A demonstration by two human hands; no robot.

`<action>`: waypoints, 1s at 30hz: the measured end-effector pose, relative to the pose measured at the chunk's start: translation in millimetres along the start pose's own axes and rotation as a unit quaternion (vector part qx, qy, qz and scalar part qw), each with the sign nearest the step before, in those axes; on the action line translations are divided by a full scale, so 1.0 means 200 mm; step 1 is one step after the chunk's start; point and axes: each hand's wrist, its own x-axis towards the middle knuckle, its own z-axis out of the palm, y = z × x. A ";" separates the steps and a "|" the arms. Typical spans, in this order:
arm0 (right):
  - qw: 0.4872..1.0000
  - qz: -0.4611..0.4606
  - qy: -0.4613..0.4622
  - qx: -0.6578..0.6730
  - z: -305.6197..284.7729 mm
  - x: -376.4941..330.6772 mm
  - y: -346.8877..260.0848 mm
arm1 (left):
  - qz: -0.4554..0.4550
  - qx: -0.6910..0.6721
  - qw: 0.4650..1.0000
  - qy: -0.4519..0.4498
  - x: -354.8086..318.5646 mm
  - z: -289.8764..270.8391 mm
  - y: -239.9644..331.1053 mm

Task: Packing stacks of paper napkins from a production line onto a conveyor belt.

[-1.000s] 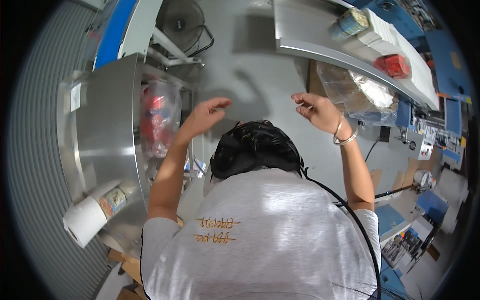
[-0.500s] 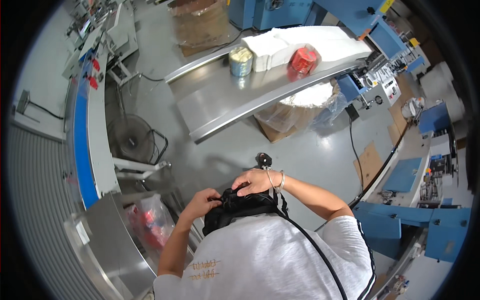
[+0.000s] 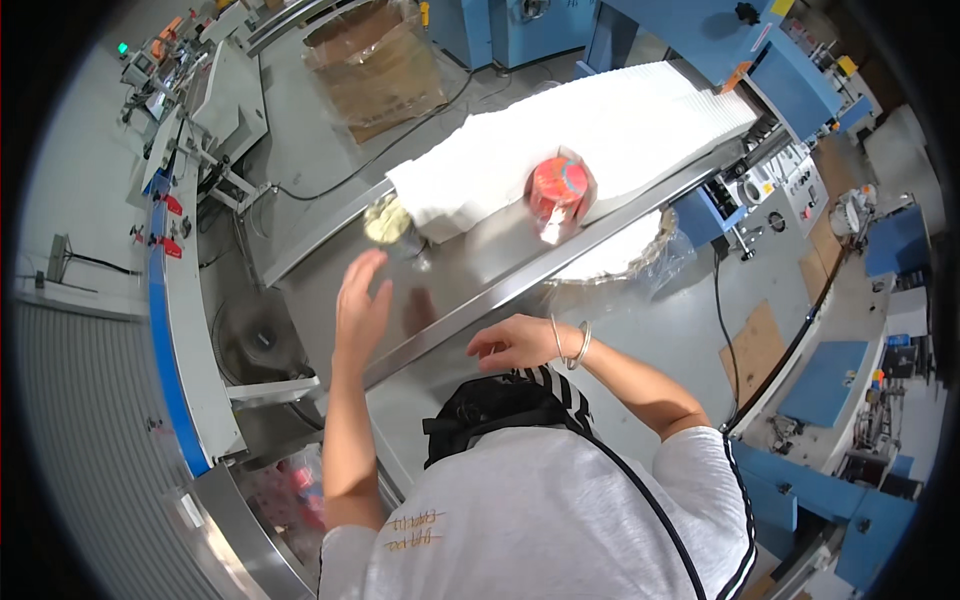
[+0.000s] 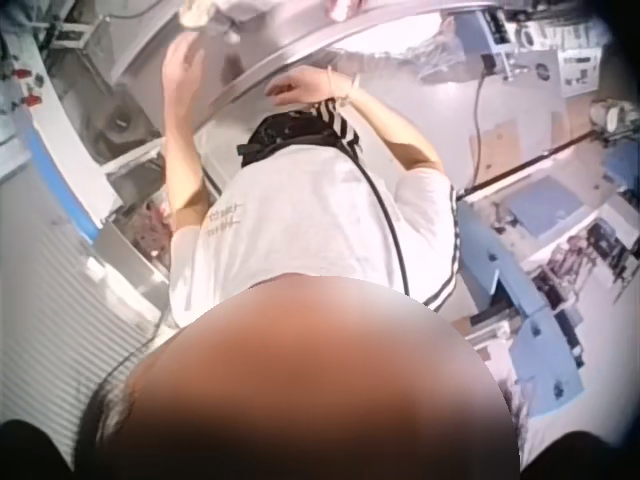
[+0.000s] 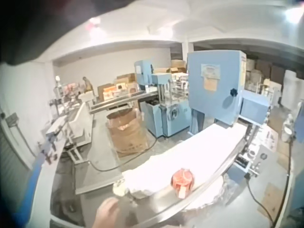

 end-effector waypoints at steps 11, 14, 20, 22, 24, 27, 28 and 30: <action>0.996 -0.034 -0.060 0.063 -0.52 -0.17 0.08 | -0.094 0.206 0.963 -0.143 0.61 0.29 0.03; 0.991 -0.063 -0.075 0.086 -0.68 -0.22 0.03 | -0.186 0.161 0.939 -0.241 0.71 0.27 0.08; 0.980 0.012 0.172 0.096 -1.14 -0.29 0.07 | -0.331 -0.136 0.905 -0.232 0.74 0.30 -0.01; 0.947 0.021 0.315 0.051 -1.30 -0.21 0.17 | -0.366 -0.142 0.910 -0.133 0.80 0.34 0.19; 0.906 0.030 0.421 -0.028 -1.41 -0.09 0.22 | -0.334 -0.050 0.936 -0.095 0.81 0.46 0.12; 0.870 0.029 0.477 -0.117 -1.51 0.07 0.29 | -0.321 -0.068 0.941 -0.080 0.85 0.51 0.15; 0.871 0.058 0.464 -0.154 -1.53 0.11 0.30 | -0.323 -0.015 0.941 -0.102 0.86 0.50 0.17; 0.867 0.119 0.440 -0.202 -1.54 0.17 0.28 | -0.328 0.034 0.936 -0.120 0.87 0.46 0.20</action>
